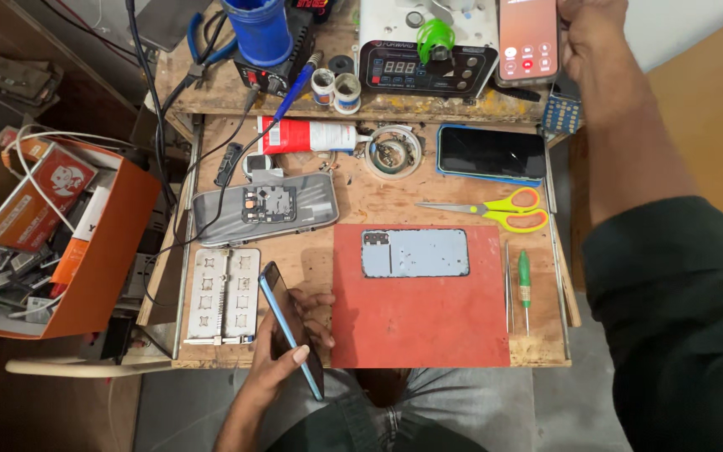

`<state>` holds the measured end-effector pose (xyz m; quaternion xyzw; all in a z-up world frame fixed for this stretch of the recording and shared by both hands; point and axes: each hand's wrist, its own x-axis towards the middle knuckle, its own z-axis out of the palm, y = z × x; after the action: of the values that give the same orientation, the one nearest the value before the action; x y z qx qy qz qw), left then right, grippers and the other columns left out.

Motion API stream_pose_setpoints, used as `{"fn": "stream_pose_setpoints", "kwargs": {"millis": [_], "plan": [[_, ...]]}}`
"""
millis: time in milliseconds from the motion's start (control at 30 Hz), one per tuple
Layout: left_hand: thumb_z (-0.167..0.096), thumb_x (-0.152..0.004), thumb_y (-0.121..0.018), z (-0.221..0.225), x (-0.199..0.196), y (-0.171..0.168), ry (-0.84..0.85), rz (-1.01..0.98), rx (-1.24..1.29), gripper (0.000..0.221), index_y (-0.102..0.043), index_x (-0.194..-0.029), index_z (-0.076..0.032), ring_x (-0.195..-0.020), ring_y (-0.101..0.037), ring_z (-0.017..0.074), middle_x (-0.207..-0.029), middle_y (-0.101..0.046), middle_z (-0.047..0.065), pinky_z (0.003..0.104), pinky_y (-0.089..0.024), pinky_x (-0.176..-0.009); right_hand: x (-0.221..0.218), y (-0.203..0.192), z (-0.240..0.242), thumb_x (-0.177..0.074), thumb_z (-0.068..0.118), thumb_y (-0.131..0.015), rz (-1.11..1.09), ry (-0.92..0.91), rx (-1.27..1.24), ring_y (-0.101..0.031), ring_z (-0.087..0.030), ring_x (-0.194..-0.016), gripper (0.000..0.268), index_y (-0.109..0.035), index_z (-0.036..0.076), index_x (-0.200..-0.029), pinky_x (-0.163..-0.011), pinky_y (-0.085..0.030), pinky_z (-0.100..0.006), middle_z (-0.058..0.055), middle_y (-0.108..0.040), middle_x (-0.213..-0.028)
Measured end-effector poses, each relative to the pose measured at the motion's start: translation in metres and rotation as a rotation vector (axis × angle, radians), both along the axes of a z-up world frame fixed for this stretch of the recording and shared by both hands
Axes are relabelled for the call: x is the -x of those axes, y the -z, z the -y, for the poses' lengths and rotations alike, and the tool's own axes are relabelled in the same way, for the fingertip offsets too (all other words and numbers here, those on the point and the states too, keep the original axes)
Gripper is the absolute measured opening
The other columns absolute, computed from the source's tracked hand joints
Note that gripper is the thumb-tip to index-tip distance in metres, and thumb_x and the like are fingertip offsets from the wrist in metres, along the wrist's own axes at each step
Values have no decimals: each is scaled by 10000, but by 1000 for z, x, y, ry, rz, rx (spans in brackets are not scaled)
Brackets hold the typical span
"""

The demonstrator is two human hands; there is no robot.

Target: The person uses a green-handled screwdriver to unscrew and pry open a smartphone casing. They remove the back cover, separate the screen assembly, and handle internal components including the battery and logic board. The person also uses a SIM ejector tool to remove a SIM card from a second phone and places it on the workbench.

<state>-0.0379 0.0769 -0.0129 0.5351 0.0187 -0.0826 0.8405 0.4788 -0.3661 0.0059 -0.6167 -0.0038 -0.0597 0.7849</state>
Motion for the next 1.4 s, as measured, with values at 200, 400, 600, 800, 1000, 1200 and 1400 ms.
{"fn": "stream_pose_setpoints", "kwargs": {"millis": [200, 400, 600, 800, 1000, 1200, 1400], "plan": [[-387, -756, -810, 2, -1, 0, -3, 18, 10, 883, -368, -1392, 35, -909, -694, 268, -1358, -569, 283, 403, -584, -825, -6, -6, -8, -1128, 276, -664, -18, -21, 449, -430, -89, -516, 376, -538, 148, -797, -445, -298, -278, 41, -520, -675], [-430, -706, -836, 2, -1, 0, -8, -30, -7, 926, -370, -1367, 20, -897, -696, 261, -1326, -583, 277, 403, -607, -755, 23, -33, -26, -1113, 322, -697, 34, -64, 802, -515, -77, -640, 300, -652, 74, -950, -574, -398, -279, 36, -607, -788], [-425, -716, -833, 3, -1, 1, -4, -12, -2, 920, -371, -1381, 12, -895, -698, 256, -1326, -587, 274, 395, -604, -768, 59, -63, -34, -1075, 195, -684, 95, -154, 562, -675, -77, -914, 134, -673, 83, -1148, -770, -545, -247, 23, -705, -1021], [-302, -739, -822, 6, 2, 6, -62, -17, -11, 828, -372, -1372, -16, -904, -688, 242, -1261, -604, 239, 377, -595, -784, 147, -103, -45, -985, 61, -616, 376, 35, 587, -691, -81, -930, 153, -590, 26, -1131, -757, -579, -233, 12, -706, -1049], [-50, -735, -847, 57, -23, 5, -343, 26, -224, 732, -412, -1323, -31, -976, -619, 165, -1111, -581, 137, 322, -555, -818, 344, -73, -94, -913, -34, -554, 267, -222, 608, -683, -107, -968, 117, -622, 15, -831, -857, -557, -250, -64, -730, -1056], [-65, -691, -897, 83, -60, -5, -445, -15, -425, 584, -487, -1107, -22, -831, -634, 134, -917, -631, 74, 300, -561, -736, 454, -23, -150, -901, 26, -698, -161, -453, 460, -752, -115, -899, 202, -770, 12, -1090, -781, -606, -261, -61, -802, -1024], [-105, -665, -906, 90, -62, -14, -471, 33, -532, 636, -479, -1128, -20, -830, -620, 122, -932, -627, 61, 296, -555, -728, 469, 18, -162, -901, 24, -719, -181, -450, 443, -733, -130, -844, 199, -776, -57, -1074, -722, -593, -257, -104, -783, -996]]}}
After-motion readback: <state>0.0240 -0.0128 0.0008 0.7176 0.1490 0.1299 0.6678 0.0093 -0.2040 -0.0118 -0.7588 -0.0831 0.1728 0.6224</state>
